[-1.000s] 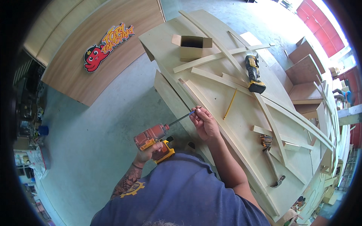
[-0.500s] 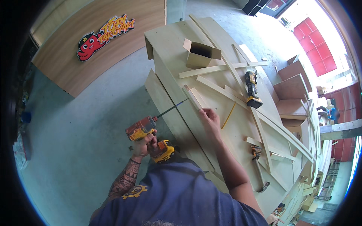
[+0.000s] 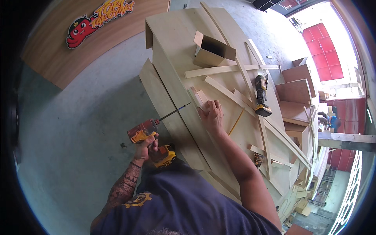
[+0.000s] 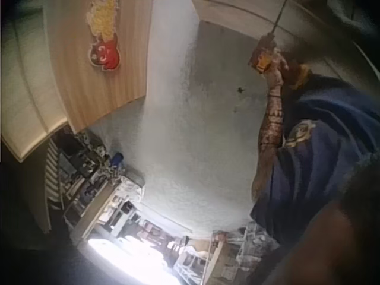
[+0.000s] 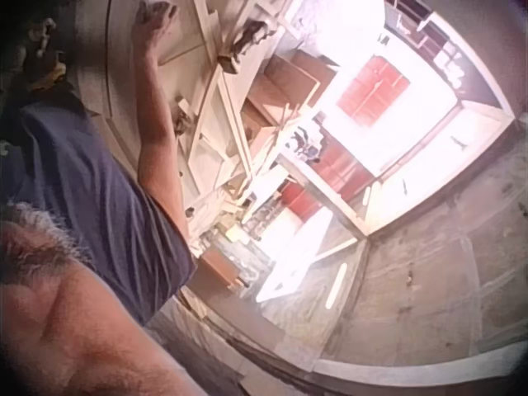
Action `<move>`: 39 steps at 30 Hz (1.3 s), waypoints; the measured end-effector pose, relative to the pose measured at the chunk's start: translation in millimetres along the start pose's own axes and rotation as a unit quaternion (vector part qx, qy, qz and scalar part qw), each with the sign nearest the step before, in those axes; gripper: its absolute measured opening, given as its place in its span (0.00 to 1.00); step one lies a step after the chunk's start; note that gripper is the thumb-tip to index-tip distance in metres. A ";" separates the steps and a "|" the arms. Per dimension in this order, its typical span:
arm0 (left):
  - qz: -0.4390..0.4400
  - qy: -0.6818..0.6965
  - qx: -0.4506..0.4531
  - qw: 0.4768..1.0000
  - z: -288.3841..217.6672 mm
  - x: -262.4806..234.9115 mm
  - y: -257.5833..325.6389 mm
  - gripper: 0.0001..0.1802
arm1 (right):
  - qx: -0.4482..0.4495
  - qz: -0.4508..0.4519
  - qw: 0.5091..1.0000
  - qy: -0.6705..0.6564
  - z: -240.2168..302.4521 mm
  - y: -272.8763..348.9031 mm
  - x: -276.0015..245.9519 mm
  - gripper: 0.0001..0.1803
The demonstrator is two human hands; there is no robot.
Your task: The recorder measures, marks with a pencil, and uses a power drill to screw wooden strips onto a larger wood panel assembly.
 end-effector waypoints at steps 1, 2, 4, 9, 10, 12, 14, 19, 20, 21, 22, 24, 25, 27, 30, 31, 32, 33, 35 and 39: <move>-0.001 0.006 -0.005 1.000 0.9 1.2 -4.0 0.22 | 0.000 -0.001 1.000 0.006 1.0 -0.5 -0.5 0.24; 0.002 0.022 -0.008 1.000 1.4 2.5 -8.0 0.19 | 0.001 0.006 1.000 0.010 2.1 -1.1 -0.2 0.24; 0.011 0.037 -0.008 0.999 2.7 5.0 -15.6 0.16 | -0.003 0.008 0.999 0.036 2.5 -1.7 0.2 0.24; 0.017 0.013 -0.013 1.000 16.7 1.0 -25.2 0.20 | -0.009 0.032 0.997 0.063 3.3 -2.9 3.5 0.25; 0.020 0.016 -0.016 1.000 18.9 1.3 -25.7 0.19 | -0.019 0.030 0.997 0.074 5.0 -3.0 3.1 0.25; 0.021 0.019 -0.012 1.000 19.7 2.1 -25.7 0.19 | -0.016 0.036 0.997 0.067 3.9 -3.1 4.3 0.25; 0.022 0.021 -0.008 0.999 18.1 3.6 -24.9 0.19 | -0.013 0.041 0.997 0.059 2.6 -2.7 5.4 0.25; 0.030 -0.010 0.006 0.999 7.9 11.6 -22.8 0.18 | -0.008 0.041 0.998 0.056 -0.9 -2.0 4.5 0.26; 0.030 -0.010 0.005 1.000 6.4 13.1 -22.5 0.18 | -0.008 0.042 0.998 0.056 -2.0 -1.6 4.7 0.26; 0.030 -0.020 0.010 0.999 4.3 14.7 -22.2 0.17 | -0.008 0.043 0.998 0.050 -2.4 -1.6 5.3 0.26; 0.030 -0.031 0.015 0.999 3.0 15.9 -22.1 0.17 | -0.009 0.044 0.998 0.043 -2.8 -1.6 5.8 0.26; 0.033 -0.030 0.006 0.999 4.8 15.1 -22.4 0.16 | -0.005 0.046 0.998 0.035 -3.0 -1.9 7.1 0.26; 0.035 -0.030 -0.001 0.999 7.0 15.0 -22.5 0.16 | -0.002 0.047 0.999 0.027 -3.0 -2.4 7.5 0.26; 0.044 -0.033 -0.007 0.998 10.7 16.8 -20.9 0.15 | 0.000 0.053 0.998 0.019 -2.9 -2.9 8.4 0.26; 0.056 -0.061 -0.007 0.997 11.9 21.4 -16.3 0.17 | 0.001 0.062 0.998 0.008 -3.8 -2.4 9.3 0.26; 0.060 -0.086 -0.001 0.994 9.4 24.8 -15.6 0.20 | -0.001 0.065 0.998 0.005 -4.6 -2.6 9.0 0.26; 0.059 -0.086 -0.003 0.995 8.4 27.6 -15.1 0.20 | 0.000 0.067 0.998 0.004 -6.4 -3.2 8.9 0.26; 0.051 -0.080 0.003 0.995 -3.9 38.7 -11.2 0.19 | -0.013 0.072 0.997 0.013 -7.2 -2.5 8.4 0.26; 0.041 -0.075 0.008 0.996 -14.6 45.2 -8.5 0.19 | -0.025 0.078 0.996 0.019 -7.9 -1.6 9.5 0.26; 0.048 -0.082 -0.008 0.995 -6.2 35.9 -14.0 0.11 | -0.031 0.089 0.995 0.014 -2.1 -3.2 9.9 0.26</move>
Point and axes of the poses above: each hand's wrist, its own y-axis away from the middle knuckle, its own x-axis out of the palm, z = x × y, the point moved 8 cm from there along -y, towards the middle knuckle, and after that the axes turned 9 degrees about -x, right-handed, at the moved point
